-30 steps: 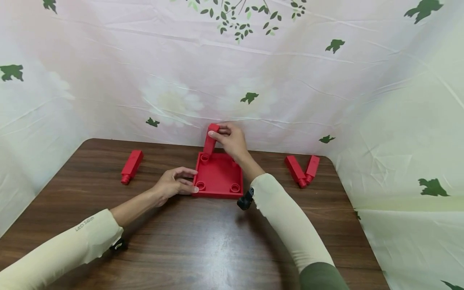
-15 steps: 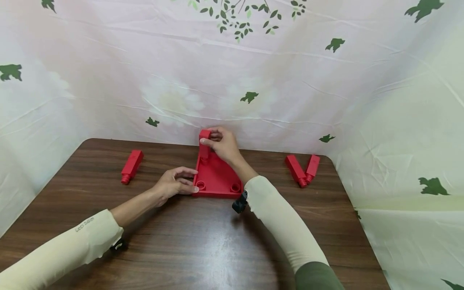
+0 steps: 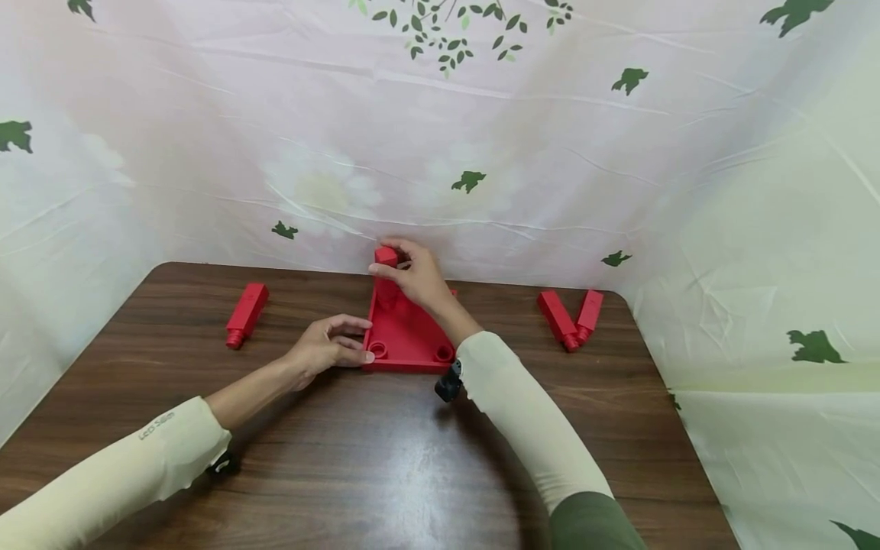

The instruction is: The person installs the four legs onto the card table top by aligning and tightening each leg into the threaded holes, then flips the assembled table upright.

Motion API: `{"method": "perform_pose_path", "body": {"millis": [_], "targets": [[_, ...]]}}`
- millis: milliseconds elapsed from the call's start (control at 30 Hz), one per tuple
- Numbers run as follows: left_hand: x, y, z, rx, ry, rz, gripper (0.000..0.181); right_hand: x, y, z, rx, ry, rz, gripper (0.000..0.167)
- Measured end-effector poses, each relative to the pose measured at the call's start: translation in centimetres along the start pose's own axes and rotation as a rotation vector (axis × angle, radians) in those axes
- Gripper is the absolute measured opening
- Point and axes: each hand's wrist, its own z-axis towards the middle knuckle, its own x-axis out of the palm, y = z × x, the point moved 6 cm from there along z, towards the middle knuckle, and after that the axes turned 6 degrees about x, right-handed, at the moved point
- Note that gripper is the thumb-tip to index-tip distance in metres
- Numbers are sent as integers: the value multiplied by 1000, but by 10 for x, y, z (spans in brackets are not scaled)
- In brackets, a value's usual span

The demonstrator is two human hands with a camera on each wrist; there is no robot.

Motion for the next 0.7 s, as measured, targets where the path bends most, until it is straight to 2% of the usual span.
{"method": "perform_pose_path", "body": {"millis": [133, 233, 500, 700], "targets": [[-1, 0, 0, -1, -3, 11, 66, 0, -1, -1, 27, 39, 34, 54], [-2, 0, 0, -4, -5, 17, 65, -2, -2, -3, 50, 38, 35, 55], [-1, 1, 0, -16, -3, 22, 65, -1, -1, -4, -14, -1, -13, 52], [-1, 1, 0, -17, -5, 11, 66, 2, 2, -8, -7, 77, -109, 63]]}}
